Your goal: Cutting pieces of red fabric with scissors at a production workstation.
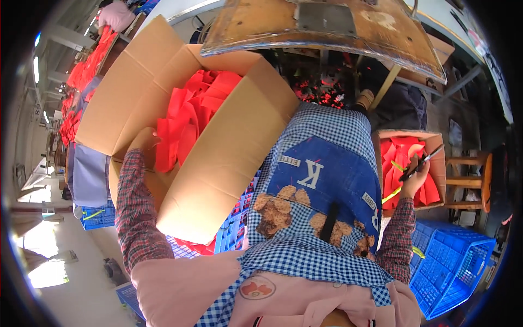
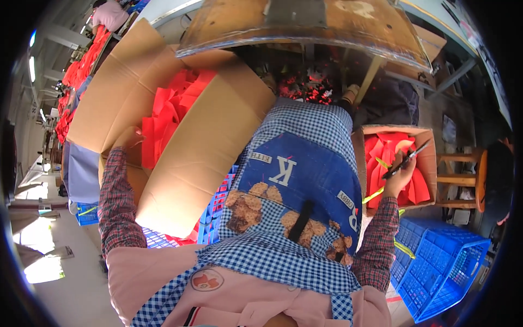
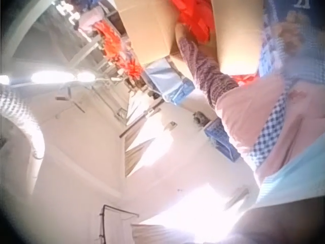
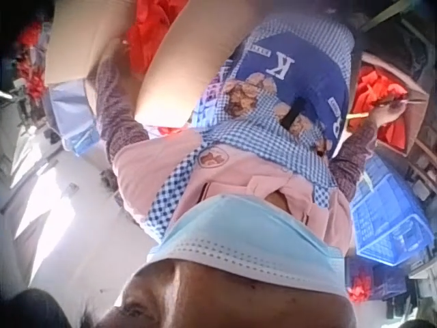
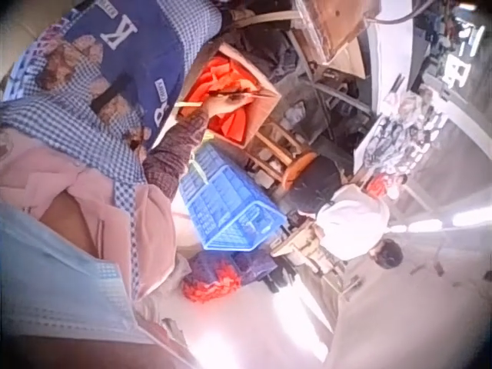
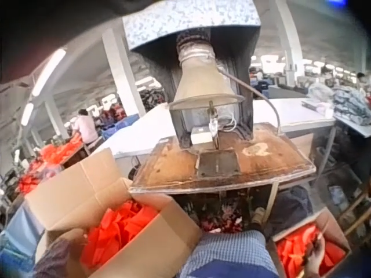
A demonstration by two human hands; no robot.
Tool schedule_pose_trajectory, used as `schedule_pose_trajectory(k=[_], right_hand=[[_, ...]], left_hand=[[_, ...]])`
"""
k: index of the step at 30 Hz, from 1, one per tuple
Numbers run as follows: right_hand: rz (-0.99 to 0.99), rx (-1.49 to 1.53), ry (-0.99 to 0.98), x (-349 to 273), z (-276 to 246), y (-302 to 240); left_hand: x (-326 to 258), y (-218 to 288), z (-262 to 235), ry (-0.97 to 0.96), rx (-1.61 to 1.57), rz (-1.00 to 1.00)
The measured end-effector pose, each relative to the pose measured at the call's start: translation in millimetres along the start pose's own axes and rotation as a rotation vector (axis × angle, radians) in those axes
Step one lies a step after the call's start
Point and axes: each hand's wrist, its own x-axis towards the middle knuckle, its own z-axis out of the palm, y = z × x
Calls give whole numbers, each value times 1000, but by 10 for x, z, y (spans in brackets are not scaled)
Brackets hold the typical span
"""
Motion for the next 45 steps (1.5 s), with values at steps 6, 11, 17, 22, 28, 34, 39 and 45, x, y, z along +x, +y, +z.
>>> schedule_pose_trajectory(k=[6,11,17,22,28,34,39,45], right_hand=[[15,-40,-40,-258,124,-547],[1,24,-176,-434,338,-881],[-49,120,-355,-653,964,-1434],[115,204,-604,-927,1464,-1988],[444,499,-771,-1075,1523,-1992],[485,425,-667,-1169,1580,-1790],[148,409,-488,-1205,1728,-1802],[74,351,-687,-1459,1911,-1898]], left_hand=[[517,-520,761,201,153,-154],[517,-301,328,386,479,36],[-737,1436,-850,829,-63,320],[-1747,2712,-520,987,300,1293],[-2074,3547,256,576,455,1906],[-1878,3602,548,480,271,1913],[-1870,3656,674,-100,-873,1134],[-1849,3702,774,-663,-1255,845]])
